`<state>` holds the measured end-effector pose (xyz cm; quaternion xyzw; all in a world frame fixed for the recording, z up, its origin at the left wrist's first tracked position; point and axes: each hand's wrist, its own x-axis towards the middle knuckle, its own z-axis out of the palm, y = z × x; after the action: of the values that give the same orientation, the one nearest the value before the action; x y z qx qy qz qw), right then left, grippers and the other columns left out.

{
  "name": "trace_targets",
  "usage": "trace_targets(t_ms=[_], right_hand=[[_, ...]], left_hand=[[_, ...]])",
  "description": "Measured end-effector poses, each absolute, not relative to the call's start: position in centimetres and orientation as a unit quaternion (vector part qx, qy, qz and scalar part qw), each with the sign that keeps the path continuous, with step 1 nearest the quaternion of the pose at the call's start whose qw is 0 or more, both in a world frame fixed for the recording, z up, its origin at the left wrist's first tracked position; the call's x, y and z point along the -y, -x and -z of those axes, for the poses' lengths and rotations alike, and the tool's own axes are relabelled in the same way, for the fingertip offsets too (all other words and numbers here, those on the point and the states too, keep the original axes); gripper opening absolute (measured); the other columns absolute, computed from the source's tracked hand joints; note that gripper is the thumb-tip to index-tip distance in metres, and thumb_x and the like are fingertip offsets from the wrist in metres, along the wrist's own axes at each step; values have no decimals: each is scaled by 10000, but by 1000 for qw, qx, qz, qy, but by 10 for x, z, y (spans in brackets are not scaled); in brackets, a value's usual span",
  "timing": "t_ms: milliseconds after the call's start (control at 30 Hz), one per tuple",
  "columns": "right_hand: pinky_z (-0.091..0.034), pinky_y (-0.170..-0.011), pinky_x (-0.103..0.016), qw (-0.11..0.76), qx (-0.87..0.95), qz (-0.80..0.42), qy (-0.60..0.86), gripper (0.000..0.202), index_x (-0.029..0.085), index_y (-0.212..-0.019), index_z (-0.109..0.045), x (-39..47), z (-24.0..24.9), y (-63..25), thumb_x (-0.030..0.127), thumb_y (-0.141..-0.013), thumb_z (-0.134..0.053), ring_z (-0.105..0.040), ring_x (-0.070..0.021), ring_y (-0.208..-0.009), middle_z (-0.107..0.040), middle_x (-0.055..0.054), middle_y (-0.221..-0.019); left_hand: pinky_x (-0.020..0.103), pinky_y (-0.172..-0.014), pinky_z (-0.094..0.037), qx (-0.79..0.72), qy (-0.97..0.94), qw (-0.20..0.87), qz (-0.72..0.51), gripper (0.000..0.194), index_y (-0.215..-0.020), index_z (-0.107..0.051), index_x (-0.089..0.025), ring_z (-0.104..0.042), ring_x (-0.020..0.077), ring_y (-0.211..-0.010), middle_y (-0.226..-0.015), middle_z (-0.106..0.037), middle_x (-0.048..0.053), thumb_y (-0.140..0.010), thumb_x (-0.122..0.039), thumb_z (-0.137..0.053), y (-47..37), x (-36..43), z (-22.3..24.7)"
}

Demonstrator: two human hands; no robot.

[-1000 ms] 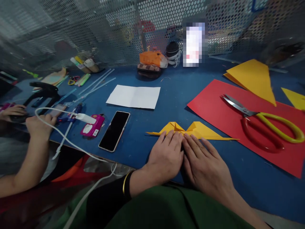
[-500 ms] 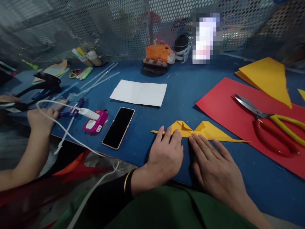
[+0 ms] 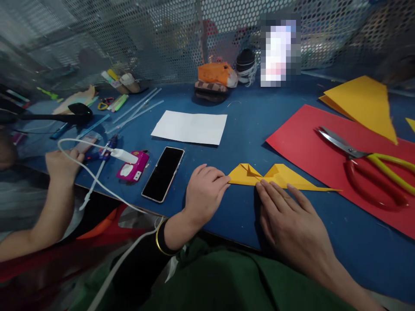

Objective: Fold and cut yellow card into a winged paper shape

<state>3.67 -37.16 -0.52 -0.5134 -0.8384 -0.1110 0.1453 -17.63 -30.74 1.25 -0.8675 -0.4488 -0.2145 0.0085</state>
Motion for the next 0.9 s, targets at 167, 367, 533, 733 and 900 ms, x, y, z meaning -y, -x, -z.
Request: trace_targets(t_ms=[167, 367, 533, 733, 900], right_hand=[[-467, -1006, -490, 114, 843, 139, 506, 424, 0, -1265, -645, 365, 3, -34, 154, -954, -401, -688, -306, -1095, -694, -214, -1252], [-478, -994, -478, 107, 843, 158, 504, 414, -6, -1264, -646, 366, 8, -34, 122, -929, -439, -677, -327, -1114, -683, -224, -1266], [-484, -986, -475, 111, 840, 163, 505, 418, -16, -1276, -634, 368, 9, -32, 125, -935, -438, -671, -335, -1124, -680, -228, -1269], [-482, -991, -460, 119, 839, 168, 504, 413, -24, -1270, -633, 370, 9, -31, 131, -943, -435, -667, -332, -1135, -683, -229, -1262], [-486, -980, -442, 114, 834, 176, 510, 410, -16, -1282, -625, 370, 9, -31, 140, -950, -442, -664, -319, -1149, -672, -220, -1289]], left_hand=[[421, -1054, -427, 404, 894, 70, 183, 243, -870, -718, -187, -639, 158, -822, -805, -709, 3, -994, -172, -509, 172, 305, -14], [445, -1174, -339, 374, 909, 124, 137, 296, -837, -696, -146, -643, 173, -868, -771, -675, 21, -986, -101, -445, 170, 313, -12], [486, -1111, -402, 380, 914, 103, 98, 359, -1243, -627, -62, -635, 250, -1030, -1132, -706, 118, -1012, -291, -477, 153, 327, -11], [445, -1106, -403, 367, 922, 65, 107, 464, -1337, -568, -16, -571, 288, -1218, -1362, -616, 174, -1010, -313, -425, 132, 334, 0], [496, -1068, -438, 392, 910, 87, 101, 433, -1301, -600, -10, -572, 319, -1258, -1341, -641, 179, -1016, -275, -410, 148, 333, -3]])
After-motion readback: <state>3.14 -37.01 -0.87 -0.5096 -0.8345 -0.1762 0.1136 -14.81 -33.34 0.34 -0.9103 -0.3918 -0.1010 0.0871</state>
